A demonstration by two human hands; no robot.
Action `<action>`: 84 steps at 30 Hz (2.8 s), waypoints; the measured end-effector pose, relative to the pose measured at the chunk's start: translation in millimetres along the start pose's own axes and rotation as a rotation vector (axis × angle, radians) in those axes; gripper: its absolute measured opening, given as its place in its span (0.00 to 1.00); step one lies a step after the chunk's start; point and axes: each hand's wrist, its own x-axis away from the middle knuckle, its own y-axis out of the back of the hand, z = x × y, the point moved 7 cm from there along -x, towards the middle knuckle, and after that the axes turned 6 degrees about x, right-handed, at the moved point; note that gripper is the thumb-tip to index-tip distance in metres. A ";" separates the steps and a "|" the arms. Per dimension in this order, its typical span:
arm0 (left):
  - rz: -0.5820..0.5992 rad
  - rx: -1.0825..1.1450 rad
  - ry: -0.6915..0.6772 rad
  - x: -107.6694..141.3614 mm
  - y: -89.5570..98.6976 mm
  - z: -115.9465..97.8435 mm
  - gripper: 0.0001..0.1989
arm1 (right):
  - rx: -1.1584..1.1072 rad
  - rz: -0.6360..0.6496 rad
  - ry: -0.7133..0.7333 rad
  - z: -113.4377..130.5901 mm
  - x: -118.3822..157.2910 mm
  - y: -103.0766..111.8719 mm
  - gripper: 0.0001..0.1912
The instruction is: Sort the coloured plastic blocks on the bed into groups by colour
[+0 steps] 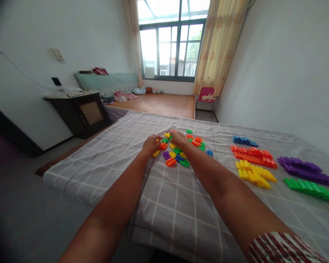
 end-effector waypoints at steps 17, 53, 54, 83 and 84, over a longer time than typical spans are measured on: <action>-0.110 0.125 -0.080 -5.7 6.9 -2.1 0.20 | -0.353 0.071 0.114 -29.2 20.2 47.5 0.20; 0.302 0.166 -0.495 -10.3 -43.6 -204.3 0.21 | -0.553 -0.169 -0.547 -347.0 326.1 36.9 0.14; 0.322 0.168 -0.538 -3.6 -52.7 -225.0 0.21 | -0.505 -0.129 -0.517 -344.9 327.5 35.9 0.13; 0.605 -0.012 -0.700 22.1 -180.7 -375.0 0.21 | -0.312 0.200 -0.357 -310.4 343.7 20.1 0.19; 0.611 -0.029 -0.696 21.5 -181.9 -375.1 0.21 | -0.305 0.198 -0.363 -309.2 343.2 21.5 0.18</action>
